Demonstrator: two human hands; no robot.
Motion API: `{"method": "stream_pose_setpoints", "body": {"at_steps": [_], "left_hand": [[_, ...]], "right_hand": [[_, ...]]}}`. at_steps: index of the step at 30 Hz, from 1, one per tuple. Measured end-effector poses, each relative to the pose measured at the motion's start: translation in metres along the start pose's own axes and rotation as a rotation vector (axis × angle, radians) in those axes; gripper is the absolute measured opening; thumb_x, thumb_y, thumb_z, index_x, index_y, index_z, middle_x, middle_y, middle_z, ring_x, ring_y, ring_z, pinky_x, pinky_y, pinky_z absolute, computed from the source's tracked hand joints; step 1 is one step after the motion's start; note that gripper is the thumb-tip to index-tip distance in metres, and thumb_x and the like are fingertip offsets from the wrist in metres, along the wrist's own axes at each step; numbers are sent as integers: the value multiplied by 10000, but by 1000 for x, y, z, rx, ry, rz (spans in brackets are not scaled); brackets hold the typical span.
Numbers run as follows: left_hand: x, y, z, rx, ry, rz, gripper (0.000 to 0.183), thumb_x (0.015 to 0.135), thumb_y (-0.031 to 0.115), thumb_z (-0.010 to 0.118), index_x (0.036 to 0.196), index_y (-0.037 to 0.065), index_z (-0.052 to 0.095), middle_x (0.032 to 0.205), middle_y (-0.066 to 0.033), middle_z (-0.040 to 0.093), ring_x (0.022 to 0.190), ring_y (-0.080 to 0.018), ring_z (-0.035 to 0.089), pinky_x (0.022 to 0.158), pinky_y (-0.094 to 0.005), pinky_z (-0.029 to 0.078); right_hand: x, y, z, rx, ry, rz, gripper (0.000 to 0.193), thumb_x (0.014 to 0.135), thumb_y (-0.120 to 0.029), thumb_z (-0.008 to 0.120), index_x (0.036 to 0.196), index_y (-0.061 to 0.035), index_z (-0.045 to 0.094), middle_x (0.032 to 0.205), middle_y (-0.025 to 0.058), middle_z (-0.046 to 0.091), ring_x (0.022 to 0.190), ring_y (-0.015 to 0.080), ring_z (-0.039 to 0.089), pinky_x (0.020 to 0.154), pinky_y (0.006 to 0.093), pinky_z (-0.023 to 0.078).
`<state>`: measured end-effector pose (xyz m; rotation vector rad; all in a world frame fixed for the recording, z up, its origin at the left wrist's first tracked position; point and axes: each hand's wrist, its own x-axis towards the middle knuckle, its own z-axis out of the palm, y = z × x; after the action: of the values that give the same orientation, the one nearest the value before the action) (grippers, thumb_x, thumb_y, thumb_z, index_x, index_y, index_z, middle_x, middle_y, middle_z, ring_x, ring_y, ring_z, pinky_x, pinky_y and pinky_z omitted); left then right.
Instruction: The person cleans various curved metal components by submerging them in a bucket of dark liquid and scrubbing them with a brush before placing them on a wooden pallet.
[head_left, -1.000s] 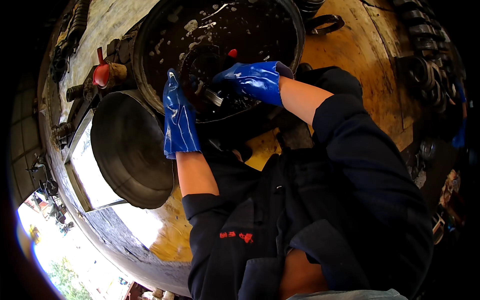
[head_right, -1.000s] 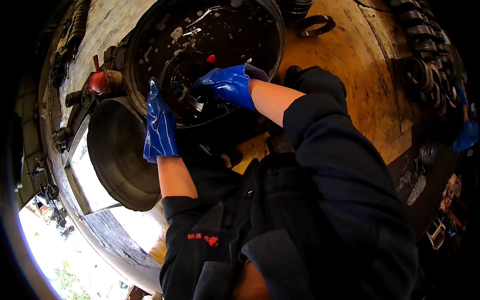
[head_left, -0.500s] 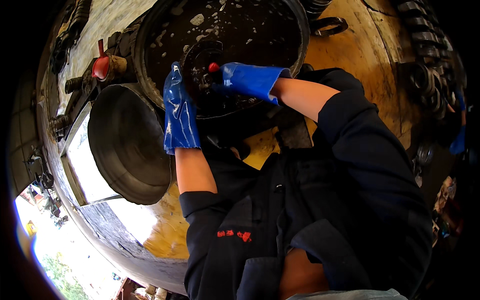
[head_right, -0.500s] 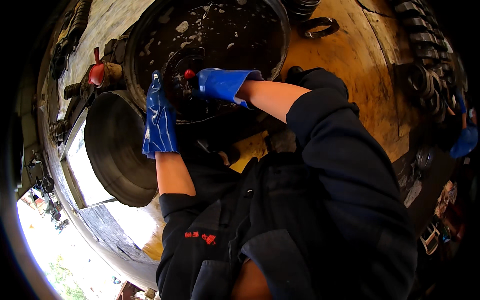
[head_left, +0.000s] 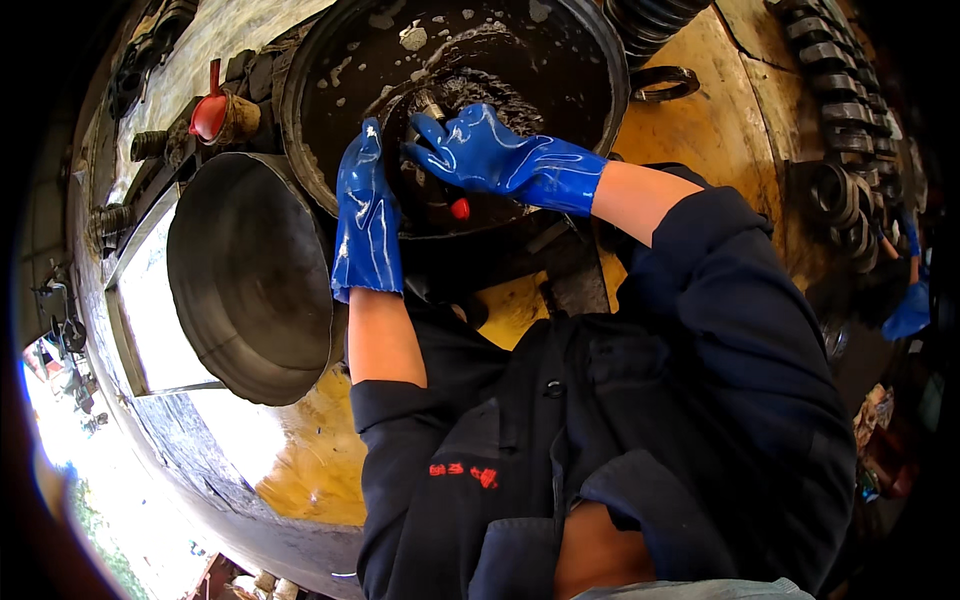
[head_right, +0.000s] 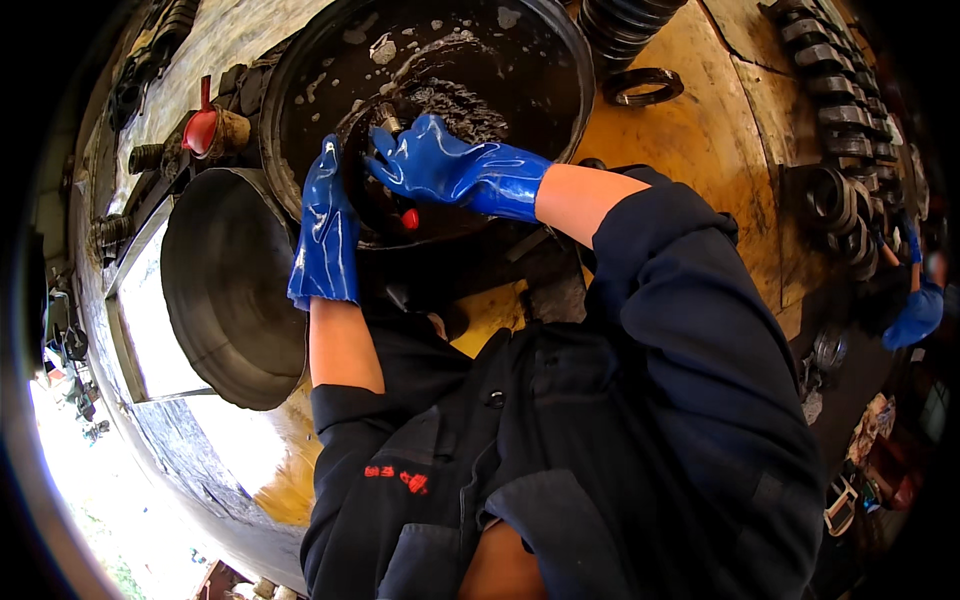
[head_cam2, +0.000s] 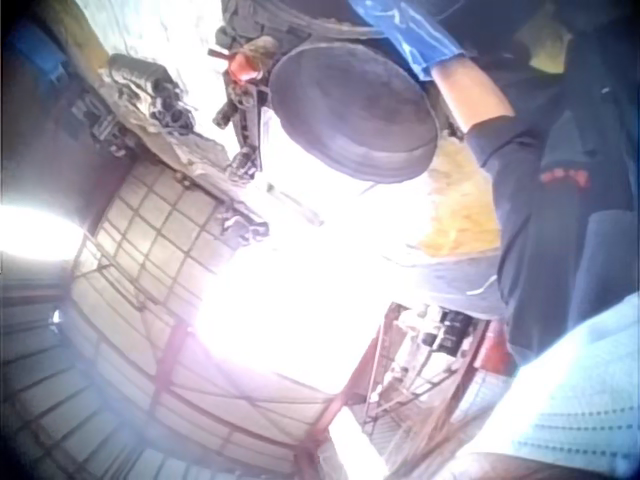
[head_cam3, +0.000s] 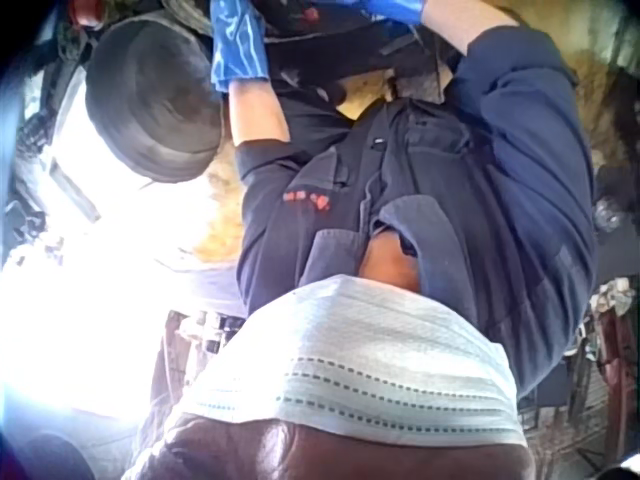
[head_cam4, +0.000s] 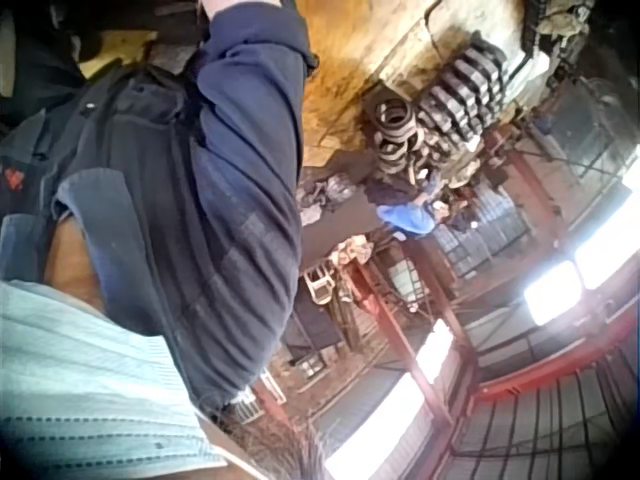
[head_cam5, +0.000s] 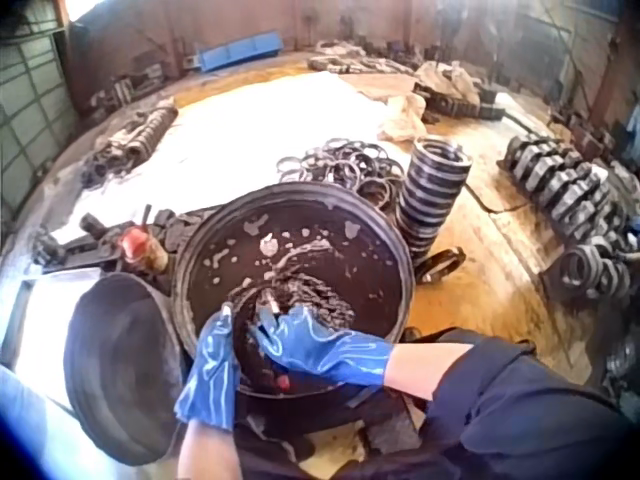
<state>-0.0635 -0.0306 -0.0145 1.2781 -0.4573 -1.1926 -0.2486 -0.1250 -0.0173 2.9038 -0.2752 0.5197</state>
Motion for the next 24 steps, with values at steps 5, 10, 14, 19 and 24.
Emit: {"method": "stream_pose_setpoints", "body": {"at_steps": [5, 10, 14, 19, 24], "left_hand": [[-8, 6, 23, -86, 68, -5, 494, 1070, 340, 566, 1372, -51, 584, 1338, -139, 653, 1173, -237, 620, 1085, -351, 465], [6, -1, 12, -188, 66, -64, 460, 1049, 346, 605, 1309, -32, 625, 1218, -127, 692, 1021, -231, 655, 926, -376, 545], [12, -6, 13, -192, 99, -106, 499, 1056, 404, 577, 1325, -15, 617, 1227, -133, 693, 996, -258, 666, 939, -393, 553], [25, -13, 7, -260, 74, -128, 590, 1055, 507, 521, 1298, -18, 640, 1222, -163, 700, 1026, -279, 670, 953, -412, 551], [14, -4, -3, -135, 114, -150, 913, 1018, 735, 295, 1302, -61, 640, 1243, -208, 694, 1106, -316, 667, 1016, -426, 525]], "right_hand": [[5, 19, 6, 229, -353, 475, 376, 961, -203, 613, 1336, -179, 626, 1171, 139, 695, 867, 298, 733, 683, 438, 582], [-6, 24, 10, 648, -480, 907, 366, 936, -342, 654, 1245, -152, 705, 1157, 199, 726, 1057, 340, 714, 919, 437, 567], [-38, 50, -10, 1201, -434, 1076, 423, 898, -440, 675, 1036, -49, 756, 885, 165, 735, 841, 270, 709, 776, 389, 524], [-12, 49, -12, 1437, 118, 963, 212, 952, -272, 676, 927, -65, 715, 801, 37, 679, 706, 97, 608, 673, 271, 482], [17, -12, -34, 1394, 155, 582, 242, 969, -224, 678, 1153, -74, 727, 1009, 96, 761, 904, 194, 720, 826, 333, 596]]}}
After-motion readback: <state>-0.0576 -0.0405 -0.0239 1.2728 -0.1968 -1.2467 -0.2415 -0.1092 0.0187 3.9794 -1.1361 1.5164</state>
